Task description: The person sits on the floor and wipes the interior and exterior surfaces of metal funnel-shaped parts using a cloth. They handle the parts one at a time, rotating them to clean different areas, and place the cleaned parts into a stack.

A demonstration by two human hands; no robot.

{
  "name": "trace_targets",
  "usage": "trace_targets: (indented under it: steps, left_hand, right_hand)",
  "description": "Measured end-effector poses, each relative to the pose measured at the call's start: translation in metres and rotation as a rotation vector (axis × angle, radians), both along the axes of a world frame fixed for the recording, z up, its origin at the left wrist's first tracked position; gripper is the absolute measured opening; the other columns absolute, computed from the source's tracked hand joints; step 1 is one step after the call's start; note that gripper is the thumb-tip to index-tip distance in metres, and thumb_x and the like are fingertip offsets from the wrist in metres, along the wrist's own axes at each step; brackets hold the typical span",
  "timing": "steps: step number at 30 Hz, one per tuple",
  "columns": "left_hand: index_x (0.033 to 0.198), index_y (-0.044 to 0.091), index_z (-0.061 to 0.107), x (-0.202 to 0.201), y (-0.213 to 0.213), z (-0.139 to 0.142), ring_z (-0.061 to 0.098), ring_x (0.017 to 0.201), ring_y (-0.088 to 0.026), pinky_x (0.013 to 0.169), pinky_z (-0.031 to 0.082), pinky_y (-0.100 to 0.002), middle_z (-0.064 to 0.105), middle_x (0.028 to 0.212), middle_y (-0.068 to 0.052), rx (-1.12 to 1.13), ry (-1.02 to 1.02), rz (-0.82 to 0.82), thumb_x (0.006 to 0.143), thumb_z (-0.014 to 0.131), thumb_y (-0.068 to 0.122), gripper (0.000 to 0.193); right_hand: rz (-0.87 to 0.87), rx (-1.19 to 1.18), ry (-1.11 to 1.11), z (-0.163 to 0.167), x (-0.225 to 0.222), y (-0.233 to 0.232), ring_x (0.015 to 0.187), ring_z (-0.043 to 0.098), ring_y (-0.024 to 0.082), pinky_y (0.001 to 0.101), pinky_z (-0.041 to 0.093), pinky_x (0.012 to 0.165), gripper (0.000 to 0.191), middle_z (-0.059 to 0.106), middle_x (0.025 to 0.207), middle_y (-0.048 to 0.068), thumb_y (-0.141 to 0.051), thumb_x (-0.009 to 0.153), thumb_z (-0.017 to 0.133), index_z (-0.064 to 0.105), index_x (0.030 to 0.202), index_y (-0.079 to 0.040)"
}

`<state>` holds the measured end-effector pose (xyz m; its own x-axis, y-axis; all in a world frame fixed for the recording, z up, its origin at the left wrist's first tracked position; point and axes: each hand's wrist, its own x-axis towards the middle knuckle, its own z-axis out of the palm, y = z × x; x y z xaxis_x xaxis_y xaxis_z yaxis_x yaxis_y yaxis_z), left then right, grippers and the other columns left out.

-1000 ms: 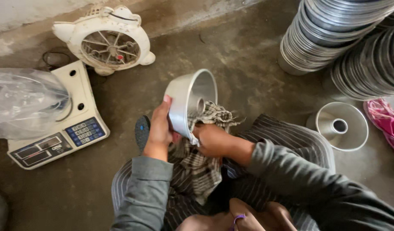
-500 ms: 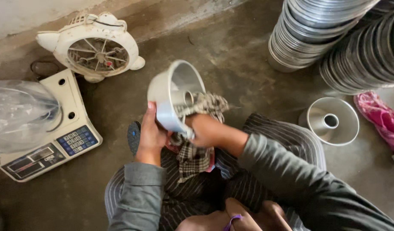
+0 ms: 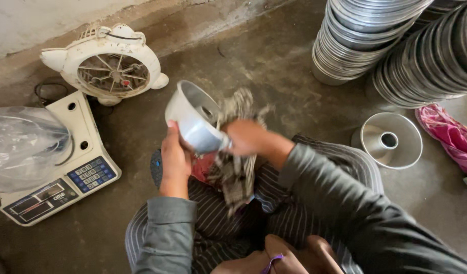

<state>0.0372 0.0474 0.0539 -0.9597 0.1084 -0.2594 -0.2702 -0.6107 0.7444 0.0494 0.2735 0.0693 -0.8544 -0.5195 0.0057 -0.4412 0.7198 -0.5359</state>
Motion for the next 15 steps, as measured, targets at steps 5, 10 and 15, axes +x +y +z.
trace_targets:
  steps: [5,10,15]
  left_hand:
    - [0.156,0.006,0.033,0.005,-0.008,0.007,0.057,0.136,-0.029,0.116,0.035,-0.044,0.063,0.143,-0.017,-0.399,0.130,-0.207,0.102,0.042,0.053,0.072]
    - [0.158,0.005,0.035,0.006,-0.006,0.012,0.056,0.137,-0.030,0.115,0.033,-0.044,0.062,0.145,-0.020,-0.289,0.099,-0.219,0.102,0.042,0.053,0.074]
    - [0.156,0.005,0.038,0.006,-0.005,0.011,0.058,0.135,-0.030,0.113,0.036,-0.043,0.062,0.144,-0.020,-0.269,0.091,-0.227,0.102,0.045,0.052,0.072]
  right_hand:
    - [-0.235,0.531,-0.051,-0.003,-0.041,0.071,0.084,0.072,0.038,0.0511,0.057,0.075,0.032,0.073,0.088,0.019,-0.036,0.081,0.080,0.075,0.090,-0.006]
    - [-0.471,0.722,-0.140,-0.041,-0.044,0.135,0.100,0.071,0.038,0.0524,0.057,0.081,0.020,0.074,0.107,0.018,-0.015,0.080,0.077,0.079,0.099,-0.008]
    - [-0.731,0.643,-0.126,-0.081,-0.050,0.153,0.107,0.071,0.038,0.0535,0.056,0.087,0.020,0.075,0.116,0.017,-0.018,0.089,0.072,0.081,0.104,-0.010]
